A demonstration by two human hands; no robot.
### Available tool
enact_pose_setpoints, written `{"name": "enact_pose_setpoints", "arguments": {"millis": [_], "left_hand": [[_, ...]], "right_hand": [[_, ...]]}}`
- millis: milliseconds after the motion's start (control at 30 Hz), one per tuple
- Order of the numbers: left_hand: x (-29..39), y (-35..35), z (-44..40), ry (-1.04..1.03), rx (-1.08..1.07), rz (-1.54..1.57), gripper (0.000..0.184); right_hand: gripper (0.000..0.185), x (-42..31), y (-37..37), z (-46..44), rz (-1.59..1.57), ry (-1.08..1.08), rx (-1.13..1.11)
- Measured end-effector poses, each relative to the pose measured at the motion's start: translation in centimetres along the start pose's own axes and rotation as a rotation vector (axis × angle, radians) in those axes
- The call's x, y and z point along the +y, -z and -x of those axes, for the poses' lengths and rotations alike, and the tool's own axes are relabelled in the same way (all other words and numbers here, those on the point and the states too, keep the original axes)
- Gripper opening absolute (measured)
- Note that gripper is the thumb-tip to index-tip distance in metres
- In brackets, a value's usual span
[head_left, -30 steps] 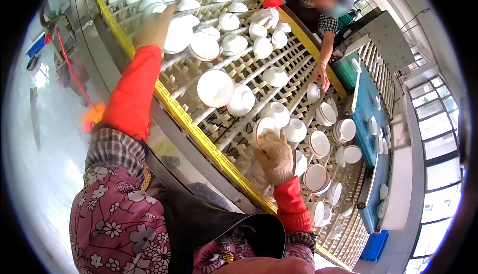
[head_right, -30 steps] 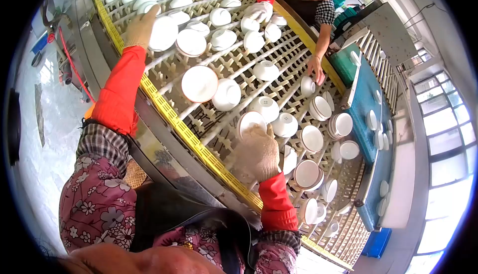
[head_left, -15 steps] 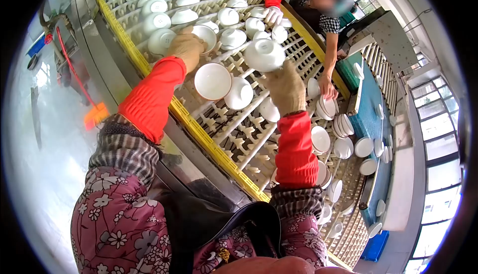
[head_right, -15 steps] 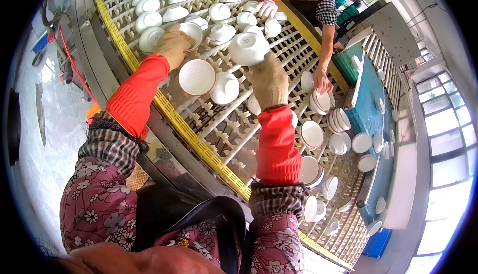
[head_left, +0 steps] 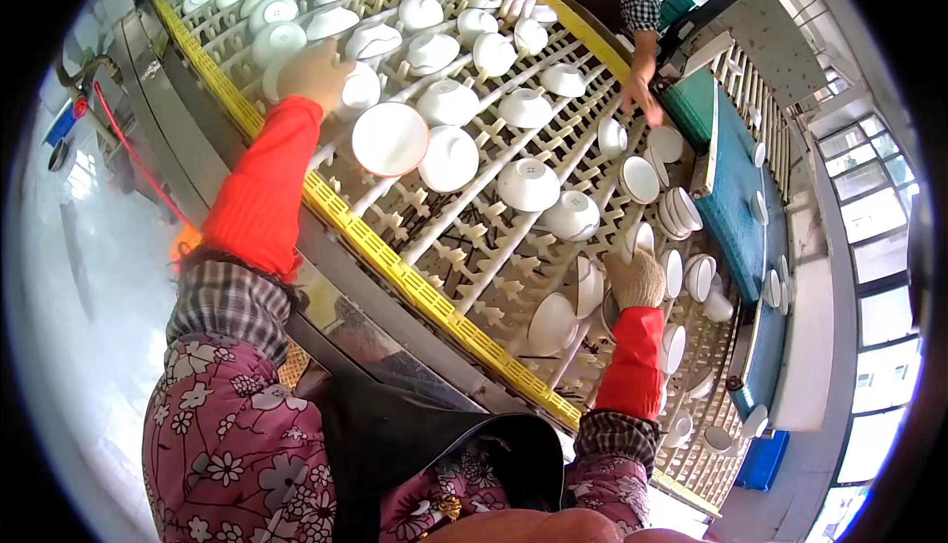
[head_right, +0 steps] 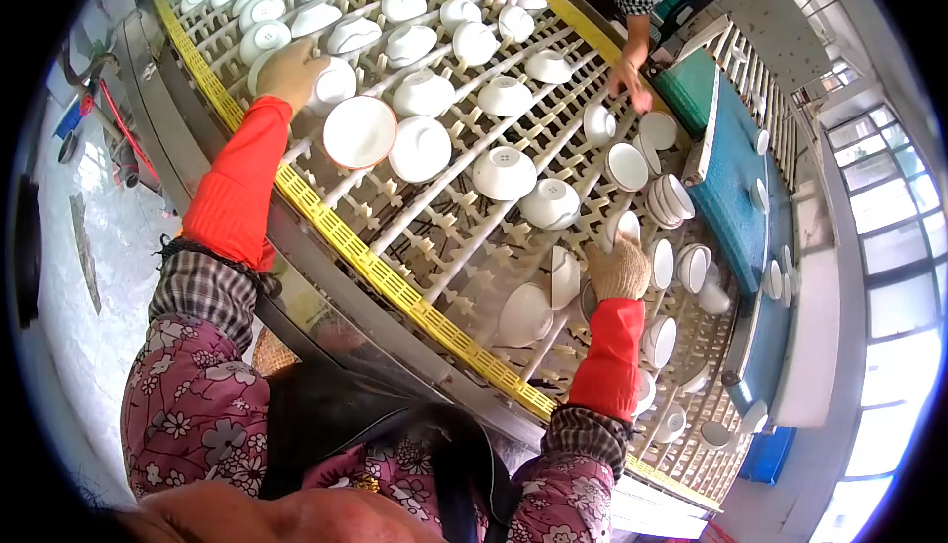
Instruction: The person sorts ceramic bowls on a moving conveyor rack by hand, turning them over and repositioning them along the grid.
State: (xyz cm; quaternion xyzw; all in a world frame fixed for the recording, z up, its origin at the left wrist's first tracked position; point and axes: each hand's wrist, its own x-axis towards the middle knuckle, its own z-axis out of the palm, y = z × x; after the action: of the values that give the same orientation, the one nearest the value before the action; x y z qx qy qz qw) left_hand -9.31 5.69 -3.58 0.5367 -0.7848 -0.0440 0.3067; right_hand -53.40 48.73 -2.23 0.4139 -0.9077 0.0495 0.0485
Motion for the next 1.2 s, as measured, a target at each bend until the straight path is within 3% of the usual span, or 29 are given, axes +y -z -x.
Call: {"name": "enact_pose_setpoints", "arguments": {"millis": [100,167,233,267,333,400,467,533,600,633,700,733,800,833,867,933,1000,1033,1067,1100,1200], "left_hand": [[4.6,3.4,1.7,-0.107,-0.095,-0.074,0.038],[7.4,7.1,3.7,-0.31,-0.395,-0.038,0.044],[8.6,7.4,5.6,-0.397,-0.551,-0.018,0.051],[9.5,6.9,6.1,-0.44,-0.599,-0.229,0.052],[11.3,5.6,7.0,-0.531,-0.682,-0.655,0.054],[11.4,4.2,6.5,-0.479,-0.743,-0.693,0.056],[9.4,0.7,5.9,-0.459,-0.56,-0.664,0.058],[10.6,3.0,6.1,-0.177,-0.591,-0.15,0.055],[10.8,4.7,5.6,-0.004,-0.646,0.289,0.054],[9.0,2.6,5.4,0.047,-0.451,0.38,0.056],[8.8,4.8,5.2,0.223,-0.557,0.639,0.058],[7.7,4.6,4.6,0.045,-0.567,0.465,0.06],[6.2,4.0,3.8,-0.191,-0.548,0.205,0.062],[6.0,4.0,3.8,-0.251,-0.522,0.118,0.063],[5.7,3.2,4.3,-0.207,-0.478,0.112,0.063],[6.6,3.2,5.3,-0.129,-0.409,0.09,0.062],[8.9,3.1,6.3,-0.213,-0.296,0.022,0.06],[10.5,3.1,7.0,-0.257,-0.239,-0.01,0.06],[12.8,3.7,7.7,-0.199,-0.382,0.042,0.063],[15.4,4.5,8.9,-0.172,-0.482,-0.059,0.056],[17.5,2.1,12.0,-0.275,-0.659,-0.247,0.064]], "right_hand": [[0.057,1.6,-2.1,-2.0,0.083,-0.096,-0.049],[0.062,1.5,-2.6,-2.2,-0.011,-0.138,-0.014],[0.065,0.9,-1.8,-1.3,-0.147,-0.156,0.013],[0.048,-0.9,0.1,0.2,-0.323,-0.133,-0.008],[0.033,0.0,-2.1,0.2,-0.571,0.099,-0.01],[0.026,-0.4,-2.3,0.3,-0.704,0.342,0.007],[0.037,-2.0,-2.8,-1.5,-0.749,0.563,0.223],[0.043,-5.9,0.7,-2.2,-0.399,0.85,0.485],[0.047,-10.9,1.4,-3.0,-0.521,0.751,0.597],[0.052,-13.3,1.5,-3.6,-0.6,0.697,0.663],[0.06,-15.6,1.6,-5.1,-0.728,0.727,0.454],[0.045,-15.9,-0.3,-6.3,-1.02,0.649,0.176],[0.031,-14.4,-2.7,-6.7,-1.019,0.723,0.073],[0.034,-13.5,-1.6,-5.0,-0.729,0.876,0.248],[0.034,-12.5,-2.2,-3.9,-1.029,0.576,0.053],[0.033,-9.6,0.7,-0.6,-0.929,0.315,-0.084],[0.047,-6.3,1.5,3.0,-0.833,0.283,0.033],[0.059,-3.9,1.4,5.0,-0.623,0.36,0.17],[0.059,-2.0,1.2,6.5,-0.467,0.367,0.204],[0.059,-0.6,0.9,7.7,-0.311,0.375,0.24],[0.056,0.6,3.4,11.5,-0.12,0.43,0.061]]}}
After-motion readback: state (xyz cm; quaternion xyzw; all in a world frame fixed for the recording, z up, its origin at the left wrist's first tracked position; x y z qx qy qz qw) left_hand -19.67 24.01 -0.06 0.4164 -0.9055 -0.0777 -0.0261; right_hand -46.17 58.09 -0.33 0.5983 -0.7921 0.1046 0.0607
